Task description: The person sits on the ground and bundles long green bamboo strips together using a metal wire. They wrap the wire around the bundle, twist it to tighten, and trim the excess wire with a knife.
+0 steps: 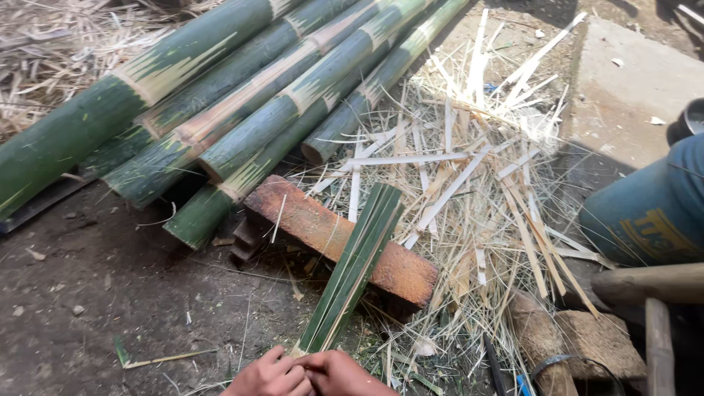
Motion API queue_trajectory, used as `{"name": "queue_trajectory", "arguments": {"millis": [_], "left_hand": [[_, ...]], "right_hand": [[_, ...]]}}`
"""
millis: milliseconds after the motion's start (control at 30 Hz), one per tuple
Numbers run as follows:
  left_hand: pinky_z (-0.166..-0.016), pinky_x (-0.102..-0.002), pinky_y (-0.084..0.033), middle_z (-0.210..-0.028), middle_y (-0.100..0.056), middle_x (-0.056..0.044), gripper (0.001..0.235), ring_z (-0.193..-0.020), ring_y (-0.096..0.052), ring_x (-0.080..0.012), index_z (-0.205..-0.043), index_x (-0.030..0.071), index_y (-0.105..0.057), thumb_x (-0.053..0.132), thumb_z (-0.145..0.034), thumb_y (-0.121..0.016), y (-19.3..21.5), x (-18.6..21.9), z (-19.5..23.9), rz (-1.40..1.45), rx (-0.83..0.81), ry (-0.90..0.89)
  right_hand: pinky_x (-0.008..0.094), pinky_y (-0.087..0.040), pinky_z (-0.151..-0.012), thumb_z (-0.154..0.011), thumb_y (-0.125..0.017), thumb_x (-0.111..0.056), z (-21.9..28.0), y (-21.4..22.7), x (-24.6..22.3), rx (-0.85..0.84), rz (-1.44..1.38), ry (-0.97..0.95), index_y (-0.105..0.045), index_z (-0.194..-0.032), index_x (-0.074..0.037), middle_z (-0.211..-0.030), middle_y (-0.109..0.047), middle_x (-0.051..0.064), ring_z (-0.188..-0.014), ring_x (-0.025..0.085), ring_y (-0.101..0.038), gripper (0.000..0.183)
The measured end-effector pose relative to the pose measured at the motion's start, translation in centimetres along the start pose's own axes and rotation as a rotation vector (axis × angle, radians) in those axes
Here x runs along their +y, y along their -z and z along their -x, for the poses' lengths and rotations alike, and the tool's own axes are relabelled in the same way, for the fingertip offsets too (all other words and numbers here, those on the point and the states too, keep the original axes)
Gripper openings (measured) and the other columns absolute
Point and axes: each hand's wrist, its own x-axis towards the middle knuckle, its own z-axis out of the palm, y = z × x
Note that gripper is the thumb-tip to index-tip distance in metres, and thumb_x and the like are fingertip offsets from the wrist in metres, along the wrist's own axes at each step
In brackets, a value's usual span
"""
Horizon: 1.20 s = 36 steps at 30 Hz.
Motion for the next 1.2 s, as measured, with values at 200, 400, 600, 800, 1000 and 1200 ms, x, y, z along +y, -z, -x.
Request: {"name": "queue_trajectory", "arguments": {"millis": [200,400,600,800,1000,1200], "left_hand": [[-0.048,-0.030,-0.040,-0.062,-0.042,0.004,0.018,-0.048,-0.047,-0.0085,-0.071,0.015,-0.054,0.013,-0.077,-0.071,-4.3,0.7,3.6,-0.122,-0.038,-0.023],[-0.065,-0.036,-0.050,-0.070,-0.058,0.000,0.013,-0.066,-0.063,-0.0152,-0.081,0.011,-0.064,0.021,-0.078,-0.070,-0.3,1.2,-0.5,-0.044,0.085,0.291],[-0.074,-0.042,-0.048,-0.072,-0.067,-0.005,0.011,-0.075,-0.067,-0.0268,-0.072,0.013,-0.065,0.014,-0.080,-0.072,5.8,3.4,-2.7,0.197,0.022,0.862],[-0.069,-0.046,-0.046,-0.074,-0.069,-0.008,0.021,-0.075,-0.067,-0.0314,-0.072,0.010,-0.066,0.023,-0.087,-0.072,5.2,4.1,1.6,0.307,-0.058,1.258],[-0.065,-0.042,-0.050,-0.073,-0.064,-0.013,0.026,-0.070,-0.064,-0.0307,-0.077,0.003,-0.065,0.025,-0.091,-0.070,2.1,4.9,4.5,0.558,-0.012,1.491],[-0.064,-0.034,-0.047,-0.070,-0.059,-0.007,0.027,-0.069,-0.054,-0.0219,-0.078,0.003,-0.062,0.020,-0.100,-0.060,5.0,5.6,1.1,0.966,0.386,1.686]], "right_hand": [[0.038,-0.058,-0.084,-0.098,-0.068,-0.009,1.4,0.4,-1.5,0.162,0.261,0.098,-0.070,-0.103,-0.002,-0.094,-0.075,0.017,-0.094,0.025,-0.076,0.009],[0.048,-0.056,-0.072,-0.097,-0.069,-0.019,2.8,2.2,-5.4,0.130,0.548,0.081,-0.067,-0.094,-0.004,-0.078,-0.069,0.022,-0.076,0.041,-0.070,0.016],[0.050,-0.054,-0.062,-0.089,-0.068,-0.016,3.3,-1.2,-5.9,0.237,0.585,0.195,-0.063,-0.082,-0.005,-0.070,-0.065,0.022,-0.067,0.042,-0.066,0.013],[0.050,-0.051,-0.063,-0.092,-0.066,-0.014,2.9,-3.9,0.8,0.306,0.540,0.075,-0.059,-0.085,-0.003,-0.072,-0.064,0.019,-0.070,0.042,-0.065,0.015],[0.044,-0.056,-0.064,-0.093,-0.059,-0.011,2.3,-6.4,-4.6,0.405,0.288,0.418,-0.059,-0.088,-0.001,-0.093,-0.062,0.016,-0.069,0.037,-0.068,0.011],[0.047,-0.050,-0.064,-0.105,-0.051,-0.015,3.0,-9.9,-10.9,0.354,-0.078,0.012,-0.055,-0.103,0.002,-0.085,-0.058,0.029,-0.071,0.044,-0.060,0.018]]}}
